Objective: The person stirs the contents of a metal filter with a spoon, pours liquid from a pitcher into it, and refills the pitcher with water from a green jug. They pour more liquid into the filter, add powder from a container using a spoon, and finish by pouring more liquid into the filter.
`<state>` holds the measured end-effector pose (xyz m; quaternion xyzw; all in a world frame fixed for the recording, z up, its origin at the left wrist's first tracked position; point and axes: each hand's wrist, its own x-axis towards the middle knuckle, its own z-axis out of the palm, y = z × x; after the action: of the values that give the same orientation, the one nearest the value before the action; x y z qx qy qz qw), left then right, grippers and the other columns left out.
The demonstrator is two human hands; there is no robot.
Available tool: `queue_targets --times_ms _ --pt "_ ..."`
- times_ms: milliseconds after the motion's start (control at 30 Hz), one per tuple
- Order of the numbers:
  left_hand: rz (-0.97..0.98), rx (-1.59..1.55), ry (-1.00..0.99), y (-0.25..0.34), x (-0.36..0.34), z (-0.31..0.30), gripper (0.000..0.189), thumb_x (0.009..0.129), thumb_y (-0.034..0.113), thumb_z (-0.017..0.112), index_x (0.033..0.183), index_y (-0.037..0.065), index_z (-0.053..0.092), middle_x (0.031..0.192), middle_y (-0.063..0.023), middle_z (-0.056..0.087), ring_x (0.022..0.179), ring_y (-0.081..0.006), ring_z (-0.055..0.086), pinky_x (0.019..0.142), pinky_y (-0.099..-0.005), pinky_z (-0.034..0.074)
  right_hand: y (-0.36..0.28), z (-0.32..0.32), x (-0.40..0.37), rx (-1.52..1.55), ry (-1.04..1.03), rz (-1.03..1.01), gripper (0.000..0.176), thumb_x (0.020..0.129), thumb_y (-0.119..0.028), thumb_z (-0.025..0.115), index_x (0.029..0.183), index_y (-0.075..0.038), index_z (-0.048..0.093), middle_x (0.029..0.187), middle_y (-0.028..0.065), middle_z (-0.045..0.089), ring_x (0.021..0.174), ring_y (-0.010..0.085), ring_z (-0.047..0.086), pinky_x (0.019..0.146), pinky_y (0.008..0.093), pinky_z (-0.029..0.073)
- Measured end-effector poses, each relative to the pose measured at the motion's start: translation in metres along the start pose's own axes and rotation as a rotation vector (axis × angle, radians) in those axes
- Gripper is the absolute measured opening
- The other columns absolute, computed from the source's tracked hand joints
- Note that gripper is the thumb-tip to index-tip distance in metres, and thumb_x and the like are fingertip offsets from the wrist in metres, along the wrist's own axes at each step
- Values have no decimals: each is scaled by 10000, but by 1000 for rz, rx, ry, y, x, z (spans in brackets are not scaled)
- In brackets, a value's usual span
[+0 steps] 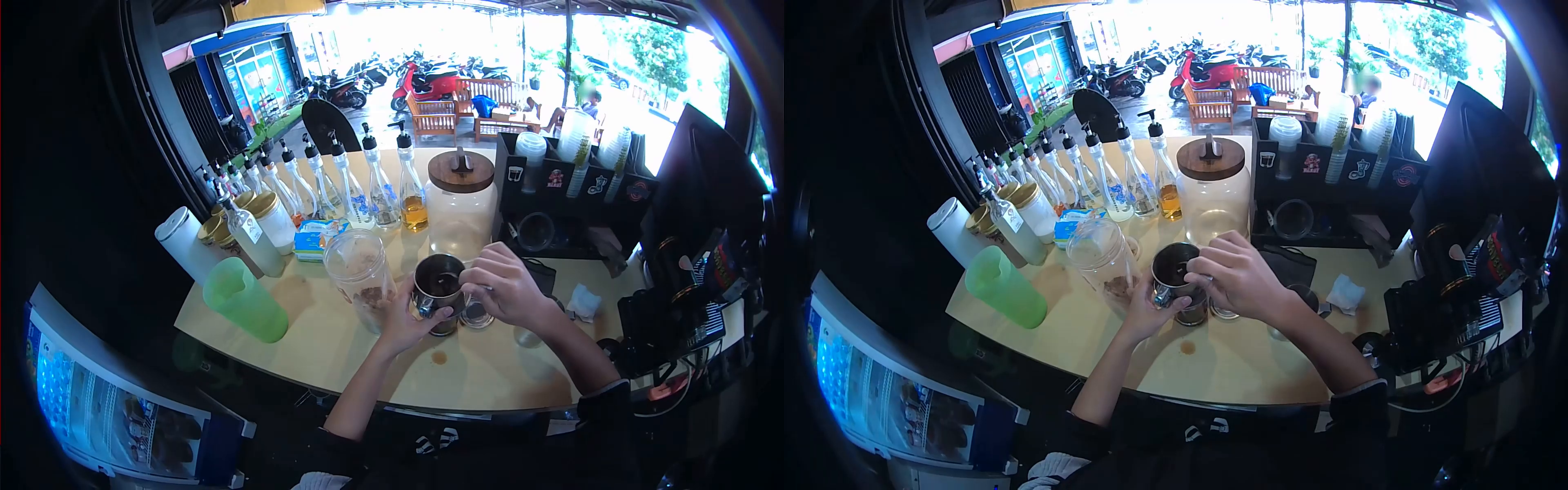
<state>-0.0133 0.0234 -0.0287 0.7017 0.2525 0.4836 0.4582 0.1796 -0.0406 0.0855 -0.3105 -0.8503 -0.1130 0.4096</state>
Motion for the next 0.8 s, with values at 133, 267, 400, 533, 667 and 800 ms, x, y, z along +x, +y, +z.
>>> queue_targets --times_ms 133,267,400,533,667,800 --pt "20 25 7 -2 0 0 652 709 238 841 1232 42 504 1139 -97 607 1101 -201 575 960 -357 449 1 -1 -4 -4 1 32 102 829 -138 671 866 -76 600 745 33 560 718 223 562 742 352 438" --pt "37 81 6 0 1 -1 658 699 264 844 1225 37 521 1149 -106 621 1110 -220 584 967 -367 449 -13 -20 -8 -34 41 85 64 849 -105 646 887 -64 614 769 44 595 721 225 577 733 349 445" --pt "42 84 12 1 1 -2 672 691 280 847 1229 34 528 1169 -111 619 1123 -229 583 971 -373 449 -23 -38 -25 15 230 299 106 866 -8 587 958 -39 628 794 57 648 702 221 593 697 335 460" --pt "33 108 53 -3 -1 0 689 685 275 850 1242 33 525 1182 -115 613 1127 -226 581 971 -375 451 -35 -47 -57 4 352 345 174 832 37 598 986 -33 637 780 88 653 700 224 599 647 333 466" --pt "23 90 77 -17 -1 1 726 674 270 856 1270 39 515 1201 -113 606 1131 -223 580 976 -374 451 -51 -34 -93 -220 182 223 247 758 38 650 989 -48 636 777 70 622 692 229 588 624 343 459" --pt "39 83 76 -33 3 -1 744 664 254 862 1285 46 509 1211 -109 609 1140 -215 577 983 -367 448 -54 2 -126 -301 -39 152 311 725 8 663 1023 -61 615 810 82 607 695 232 595 591 362 459"
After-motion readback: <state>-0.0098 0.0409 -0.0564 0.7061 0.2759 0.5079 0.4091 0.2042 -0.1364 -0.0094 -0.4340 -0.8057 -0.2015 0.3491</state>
